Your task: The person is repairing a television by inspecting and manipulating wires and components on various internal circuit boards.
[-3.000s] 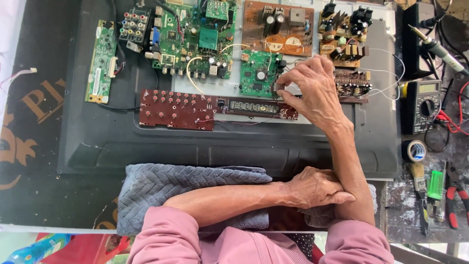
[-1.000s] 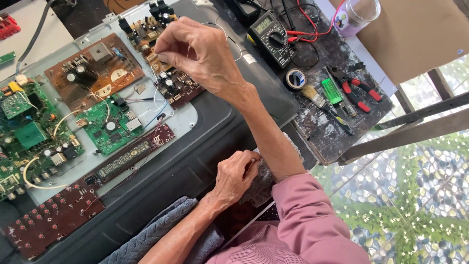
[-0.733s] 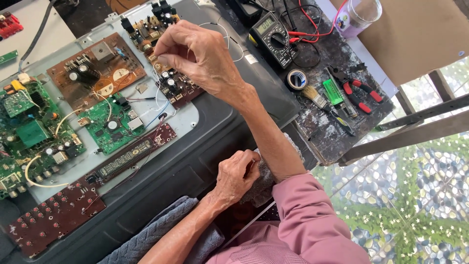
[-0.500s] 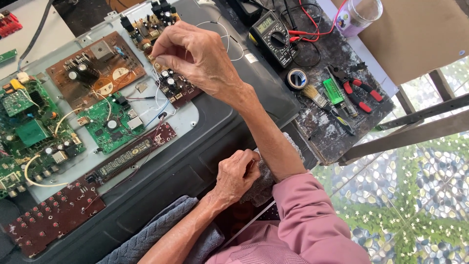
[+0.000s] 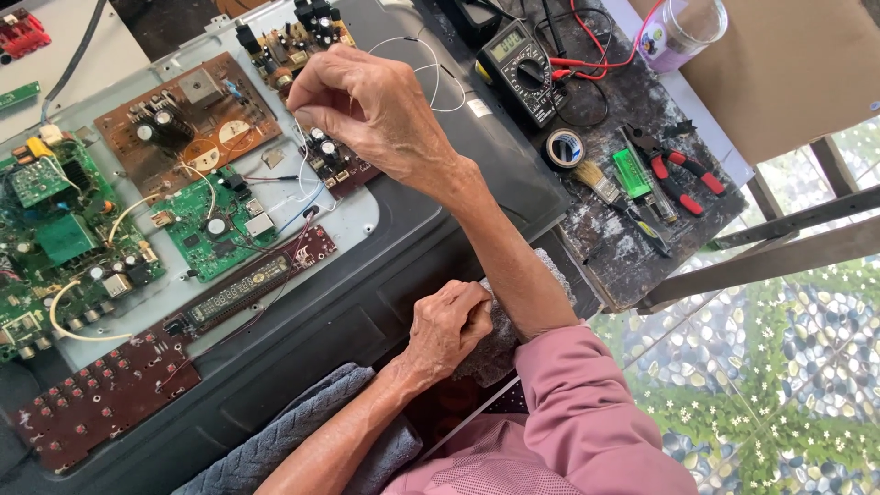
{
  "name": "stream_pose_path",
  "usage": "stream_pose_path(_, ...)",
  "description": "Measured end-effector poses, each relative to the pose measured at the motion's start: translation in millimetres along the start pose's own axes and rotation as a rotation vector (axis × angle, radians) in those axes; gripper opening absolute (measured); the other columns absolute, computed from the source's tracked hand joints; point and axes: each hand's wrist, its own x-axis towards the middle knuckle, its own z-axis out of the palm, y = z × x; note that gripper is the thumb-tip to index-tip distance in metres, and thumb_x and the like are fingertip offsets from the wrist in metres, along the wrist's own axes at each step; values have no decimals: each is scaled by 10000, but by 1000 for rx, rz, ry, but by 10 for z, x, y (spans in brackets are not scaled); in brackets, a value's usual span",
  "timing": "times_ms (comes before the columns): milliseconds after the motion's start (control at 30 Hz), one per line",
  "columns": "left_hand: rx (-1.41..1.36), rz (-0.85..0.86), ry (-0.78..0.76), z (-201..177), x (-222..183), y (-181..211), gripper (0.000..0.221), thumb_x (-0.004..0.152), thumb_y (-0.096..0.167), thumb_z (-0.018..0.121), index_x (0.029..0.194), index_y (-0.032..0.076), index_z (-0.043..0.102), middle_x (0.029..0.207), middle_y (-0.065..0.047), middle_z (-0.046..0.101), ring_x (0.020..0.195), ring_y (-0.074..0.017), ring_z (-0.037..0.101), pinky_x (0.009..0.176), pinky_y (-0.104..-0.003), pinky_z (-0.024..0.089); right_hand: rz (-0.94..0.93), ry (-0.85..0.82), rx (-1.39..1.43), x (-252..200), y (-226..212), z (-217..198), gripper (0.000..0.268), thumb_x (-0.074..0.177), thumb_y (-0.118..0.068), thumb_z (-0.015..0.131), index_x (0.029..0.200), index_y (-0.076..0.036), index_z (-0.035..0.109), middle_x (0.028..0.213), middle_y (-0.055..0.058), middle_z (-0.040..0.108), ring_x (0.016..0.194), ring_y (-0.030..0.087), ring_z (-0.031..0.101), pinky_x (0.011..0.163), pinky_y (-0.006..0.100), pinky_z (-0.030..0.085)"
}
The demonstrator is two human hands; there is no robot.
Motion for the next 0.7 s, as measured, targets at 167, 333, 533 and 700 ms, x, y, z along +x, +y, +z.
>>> stream_pose_path(167, 12, -15, 23, 42, -50, -39, 210, 820, -127, 583, 774, 64, 507, 677, -22, 429, 599, -170, 431, 528, -292, 376, -19, -21, -36, -12, 36, 24, 109, 957, 5, 722, 947, -87, 664, 909, 27, 652, 822, 138, 624, 722, 260, 546)
stream_pose_path(333, 16, -5, 30, 46, -40, -41, 216, 823, -128, 583, 750, 57, 499, 664, -27, 430, 594, -177, 441, 527, -292, 380, -27, -30, -43, -11, 44, 40, 100, 963, -12, 724, 943, -89, 662, 895, 20, 657, 832, 135, 625, 718, 251, 543)
stream_pose_path(533, -8, -6, 14, 20, -24, -18, 182, 839, -126, 588, 789, 43, 543, 697, -42, 522, 612, -187, 500, 557, -295, 429, -15, -34, -56, -19, 46, 60, 114, 957, -12, 726, 934, -100, 658, 888, 3, 635, 796, 120, 600, 693, 240, 525)
stream_pose_path(700, -31, -21, -29, -26, -9, 6, 159, 887, -81, 613, 799, 38, 557, 715, -49, 559, 625, -201, 514, 586, -316, 441, -17, -36, -63, -35, 67, 75, 111, 959, -12, 732, 941, -93, 659, 907, 10, 627, 769, 116, 598, 690, 239, 526)
